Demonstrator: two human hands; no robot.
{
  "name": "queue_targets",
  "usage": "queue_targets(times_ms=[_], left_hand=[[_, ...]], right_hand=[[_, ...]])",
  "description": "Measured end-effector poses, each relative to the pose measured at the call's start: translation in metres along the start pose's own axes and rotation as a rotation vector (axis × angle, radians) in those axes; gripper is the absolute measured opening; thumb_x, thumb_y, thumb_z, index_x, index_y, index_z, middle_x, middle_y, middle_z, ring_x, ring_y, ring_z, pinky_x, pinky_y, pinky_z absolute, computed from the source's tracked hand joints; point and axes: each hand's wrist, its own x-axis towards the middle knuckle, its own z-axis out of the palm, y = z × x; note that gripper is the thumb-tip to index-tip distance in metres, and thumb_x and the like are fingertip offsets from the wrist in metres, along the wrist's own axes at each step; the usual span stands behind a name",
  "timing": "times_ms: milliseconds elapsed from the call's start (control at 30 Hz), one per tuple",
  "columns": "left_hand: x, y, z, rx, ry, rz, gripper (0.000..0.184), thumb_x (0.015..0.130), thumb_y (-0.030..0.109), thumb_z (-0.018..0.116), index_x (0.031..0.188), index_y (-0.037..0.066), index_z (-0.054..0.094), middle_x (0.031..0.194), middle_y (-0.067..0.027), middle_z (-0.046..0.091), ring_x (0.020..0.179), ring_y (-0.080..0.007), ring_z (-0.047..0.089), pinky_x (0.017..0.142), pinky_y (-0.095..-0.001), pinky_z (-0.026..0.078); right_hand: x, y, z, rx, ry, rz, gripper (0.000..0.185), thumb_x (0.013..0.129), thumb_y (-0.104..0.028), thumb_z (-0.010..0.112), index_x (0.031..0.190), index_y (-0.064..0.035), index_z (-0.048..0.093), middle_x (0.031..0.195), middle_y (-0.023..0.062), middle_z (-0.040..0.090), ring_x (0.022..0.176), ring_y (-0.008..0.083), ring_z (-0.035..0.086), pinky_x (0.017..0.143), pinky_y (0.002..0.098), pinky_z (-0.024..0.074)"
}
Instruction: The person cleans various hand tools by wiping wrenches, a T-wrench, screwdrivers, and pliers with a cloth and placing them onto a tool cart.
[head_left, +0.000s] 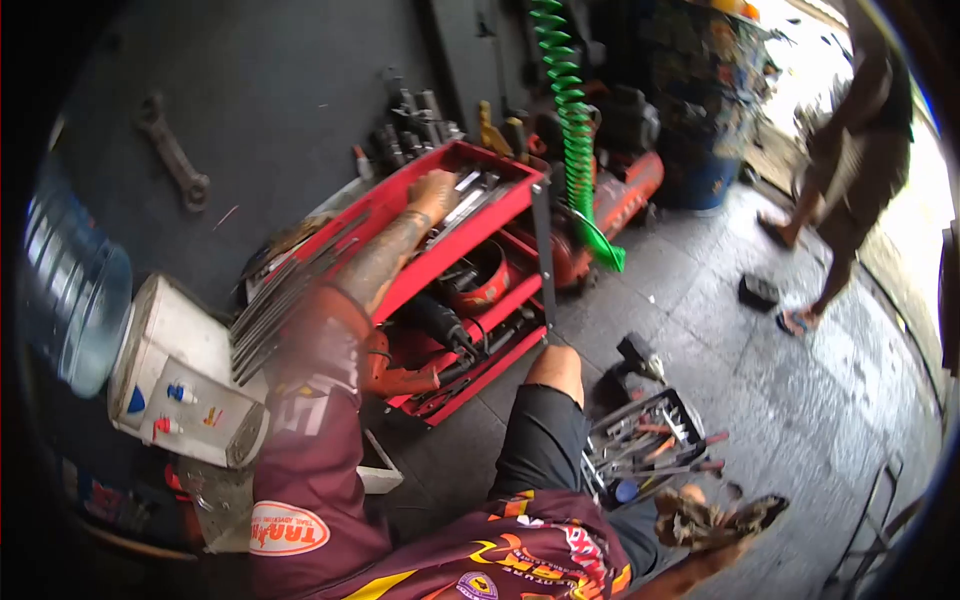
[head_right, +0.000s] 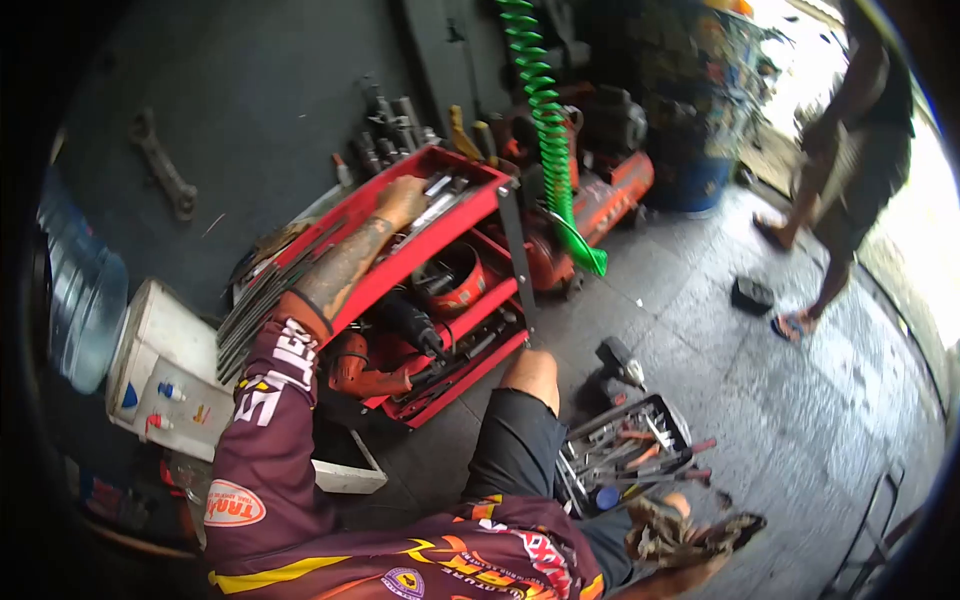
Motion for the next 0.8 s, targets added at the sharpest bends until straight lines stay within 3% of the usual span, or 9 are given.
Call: queue_targets(times_ms=[67, 133, 167, 233, 367, 533, 700, 733, 800], left_hand=[[0.007, -0.011, 0.013, -0.079, 0.099, 0.173, 0.022, 0.075, 0.024, 0.060, 0.091, 0.011, 0.067, 0.091, -0.0171, 0.064, 0.090, -0.0333, 0.061, 0.076, -0.0457, 0.048], [0.004, -0.002, 0.002, -0.083, 0.037, 0.186, 0.021, 0.075, 0.019, 0.060, 0.092, 0.008, 0.067, 0.087, -0.0170, 0.064, 0.082, -0.0326, 0.062, 0.071, -0.0423, 0.047], [0.005, -0.009, 0.007, -0.100, 0.088, 0.308, 0.021, 0.075, 0.019, 0.060, 0.091, 0.008, 0.067, 0.086, -0.0169, 0.064, 0.081, -0.0316, 0.063, 0.071, -0.0414, 0.048], [0.049, -0.060, 0.048, -0.076, 0.158, 0.536, 0.026, 0.076, 0.015, 0.063, 0.100, 0.006, 0.065, 0.088, -0.0181, 0.063, 0.082, -0.0331, 0.061, 0.072, -0.0399, 0.047], [0.066, -0.085, 0.038, 0.018, -0.009, 0.554, 0.035, 0.085, 0.011, 0.055, 0.121, 0.011, 0.055, 0.104, -0.0205, 0.059, 0.096, -0.0340, 0.057, 0.084, -0.0362, 0.044], [-0.050, 0.033, -0.087, -0.357, 0.201, 0.574, 0.034, 0.096, 0.019, 0.040, 0.127, 0.009, 0.049, 0.128, -0.0116, 0.048, 0.120, -0.0209, 0.044, 0.099, -0.0302, 0.033], [-0.184, 0.114, -0.126, -0.861, 0.176, 0.627, 0.037, 0.095, 0.020, 0.039, 0.120, -0.004, 0.050, 0.119, -0.0158, 0.052, 0.112, -0.0238, 0.049, 0.095, -0.0338, 0.036], [-0.194, 0.109, -0.117, -0.973, 0.075, 0.660, 0.037, 0.095, 0.020, 0.038, 0.121, -0.004, 0.048, 0.119, -0.0172, 0.052, 0.110, -0.0248, 0.050, 0.089, -0.0346, 0.041], [-0.215, 0.104, -0.091, -1.176, -0.067, 0.648, 0.037, 0.095, 0.022, 0.038, 0.121, -0.003, 0.047, 0.115, -0.0187, 0.053, 0.104, -0.0256, 0.053, 0.082, -0.0351, 0.045]], right_hand=[[-0.020, -0.014, 0.029, 0.092, 0.151, -0.077, 0.037, 0.090, -0.035, 0.044, 0.103, -0.0019, 0.054, 0.089, 0.0085, 0.055, 0.065, 0.0173, 0.052, 0.062, 0.0315, 0.0463], [-0.021, -0.025, 0.007, -0.138, -0.239, -0.075, 0.032, 0.088, -0.034, 0.042, 0.074, -0.0068, 0.053, 0.068, 0.0024, 0.051, 0.059, 0.0123, 0.047, 0.051, 0.0271, 0.0390], [-0.019, -0.016, 0.008, -0.081, -0.076, -0.109, 0.033, 0.088, -0.035, 0.041, 0.076, -0.0067, 0.054, 0.068, 0.0037, 0.051, 0.059, 0.0138, 0.048, 0.051, 0.0273, 0.0396], [-0.013, -0.023, -0.002, 0.159, -0.259, -0.058, 0.028, 0.089, -0.033, 0.047, 0.087, -0.0059, 0.053, 0.072, 0.0052, 0.053, 0.059, 0.0153, 0.051, 0.050, 0.0290, 0.0421], [0.010, -0.015, 0.005, 0.165, 0.025, -0.037, 0.030, 0.090, -0.030, 0.053, 0.103, -0.0027, 0.053, 0.088, 0.0057, 0.056, 0.072, 0.0156, 0.055, 0.064, 0.0303, 0.0481], [0.069, 0.040, 0.007, 0.101, 0.160, -0.026, 0.028, 0.092, -0.027, 0.051, 0.105, -0.0026, 0.053, 0.099, 0.0080, 0.059, 0.086, 0.0172, 0.058, 0.076, 0.0323, 0.0487], [0.108, 0.174, 0.028, -0.379, -0.345, -0.014, 0.028, 0.088, -0.010, 0.047, 0.112, 0.0006, 0.055, 0.105, 0.0150, 0.061, 0.096, 0.0264, 0.058, 0.085, 0.0363, 0.0467], [0.096, 0.185, 0.042, -0.860, -0.514, -0.233, 0.037, 0.083, -0.011, 0.050, 0.119, -0.0023, 0.053, 0.109, 0.0211, 0.059, 0.103, 0.0334, 0.055, 0.091, 0.0372, 0.0434], [0.061, 0.221, 0.068, -0.952, -0.874, -0.261, 0.043, 0.076, -0.007, 0.047, 0.119, -0.0034, 0.052, 0.105, 0.0184, 0.061, 0.100, 0.0313, 0.057, 0.081, 0.0367, 0.0484]])
